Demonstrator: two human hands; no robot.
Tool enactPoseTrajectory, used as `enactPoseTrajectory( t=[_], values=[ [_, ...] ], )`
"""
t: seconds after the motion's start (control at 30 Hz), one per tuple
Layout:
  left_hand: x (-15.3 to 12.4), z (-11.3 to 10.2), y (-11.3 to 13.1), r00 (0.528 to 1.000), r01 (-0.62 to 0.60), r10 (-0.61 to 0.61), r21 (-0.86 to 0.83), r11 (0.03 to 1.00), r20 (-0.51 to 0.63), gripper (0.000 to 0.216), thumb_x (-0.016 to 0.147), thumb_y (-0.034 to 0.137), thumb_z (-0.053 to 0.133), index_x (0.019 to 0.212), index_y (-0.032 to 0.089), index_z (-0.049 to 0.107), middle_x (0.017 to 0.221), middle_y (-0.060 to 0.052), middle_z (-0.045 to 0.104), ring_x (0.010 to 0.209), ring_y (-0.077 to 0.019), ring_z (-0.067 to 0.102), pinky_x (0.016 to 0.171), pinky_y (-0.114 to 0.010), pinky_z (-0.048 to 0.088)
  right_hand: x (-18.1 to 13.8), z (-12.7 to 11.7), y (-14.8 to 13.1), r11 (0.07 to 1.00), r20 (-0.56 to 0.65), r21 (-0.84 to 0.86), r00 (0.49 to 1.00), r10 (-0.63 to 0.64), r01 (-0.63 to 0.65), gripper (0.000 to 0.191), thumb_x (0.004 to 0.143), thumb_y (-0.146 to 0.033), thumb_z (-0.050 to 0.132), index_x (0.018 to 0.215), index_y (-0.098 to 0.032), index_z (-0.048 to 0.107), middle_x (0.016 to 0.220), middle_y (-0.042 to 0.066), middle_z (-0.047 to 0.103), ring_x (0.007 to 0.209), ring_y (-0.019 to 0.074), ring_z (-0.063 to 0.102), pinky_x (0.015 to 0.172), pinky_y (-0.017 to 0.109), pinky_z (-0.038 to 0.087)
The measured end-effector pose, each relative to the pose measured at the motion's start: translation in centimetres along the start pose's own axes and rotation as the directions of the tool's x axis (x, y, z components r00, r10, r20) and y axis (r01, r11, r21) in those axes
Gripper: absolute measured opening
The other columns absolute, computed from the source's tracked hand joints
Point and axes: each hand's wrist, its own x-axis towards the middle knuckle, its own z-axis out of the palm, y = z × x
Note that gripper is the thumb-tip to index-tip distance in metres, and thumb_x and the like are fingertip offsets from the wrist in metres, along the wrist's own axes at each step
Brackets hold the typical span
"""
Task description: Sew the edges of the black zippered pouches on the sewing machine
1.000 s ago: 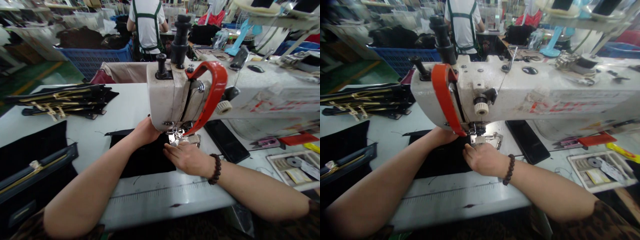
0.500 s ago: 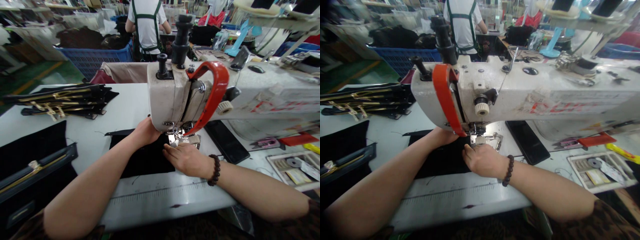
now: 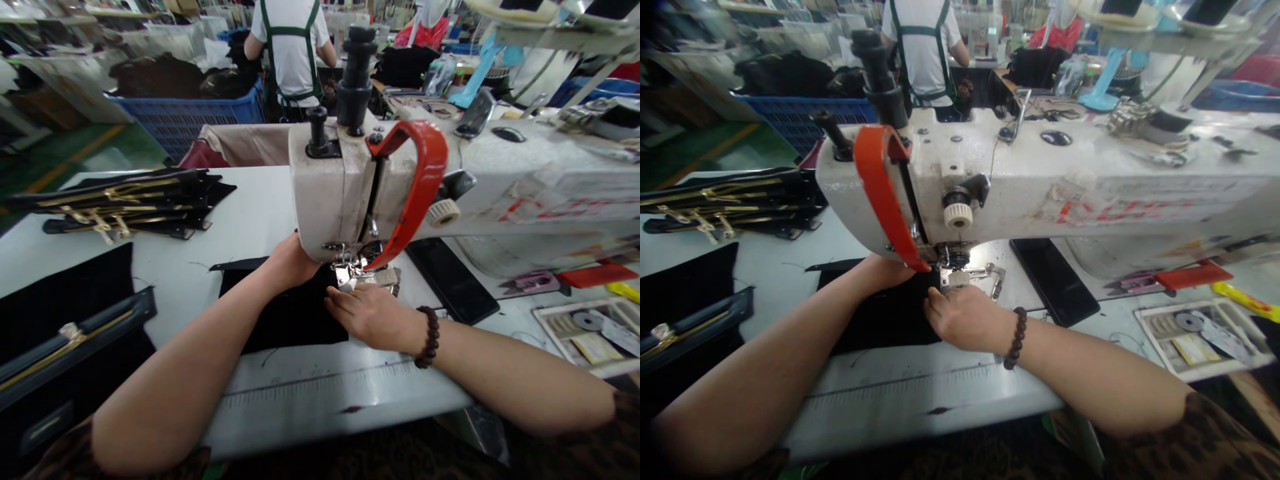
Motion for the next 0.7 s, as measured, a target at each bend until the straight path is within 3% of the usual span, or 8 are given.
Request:
enactPoseTrajectory(
  t=[0.33, 0.53, 0.7],
  values=[
    [0.0, 0.5, -0.3, 1.0, 0.012, -0.012, 0.014, 1.0, -0.015, 0.019, 0.076, 0.019, 0.045, 0.087, 0.016, 0.061, 0.095, -0.01, 0.065, 0.094, -0.0257, 0.058, 0.081, -0.037, 0.047, 0.0, 0.2, 0.0, 0.999, -0.014, 0.035, 1.0, 0.014, -0.014, 0.029, 0.086, -0.006, 0.035, 0.106, -0.005, 0.056, 0.109, 0.018, 0.06, 0.072, 0.0187, 0.063, 0.056, 0.031, 0.049],
    [0.3, 0.7, -0.8, 1.0, 0.011, -0.011, 0.011, 1.0, -0.021, 0.018, 0.075, 0.017, 0.046, 0.084, 0.016, 0.061, 0.09, -0.008, 0.066, 0.091, -0.0241, 0.059, 0.078, -0.034, 0.048, 0.1, 0.6, 0.5, 0.994, -0.025, 0.097, 0.998, 0.057, -0.055, 0.029, 0.085, -0.005, 0.038, 0.109, -0.005, 0.054, 0.113, 0.019, 0.058, 0.089, 0.0199, 0.061, 0.069, 0.033, 0.051],
    [0.8, 0.9, -1.2, 1.0, -0.003, 0.004, 0.013, 1.0, -0.016, 0.02, 0.078, 0.017, 0.044, 0.089, 0.016, 0.062, 0.095, -0.009, 0.065, 0.094, -0.0239, 0.058, 0.079, -0.033, 0.048, 0.5, 0.8, 0.3, 0.991, -0.02, 0.119, 0.998, 0.067, -0.064, 0.027, 0.085, -0.005, 0.039, 0.107, -0.005, 0.055, 0.114, 0.018, 0.057, 0.091, 0.0213, 0.061, 0.073, 0.036, 0.05]
  ],
)
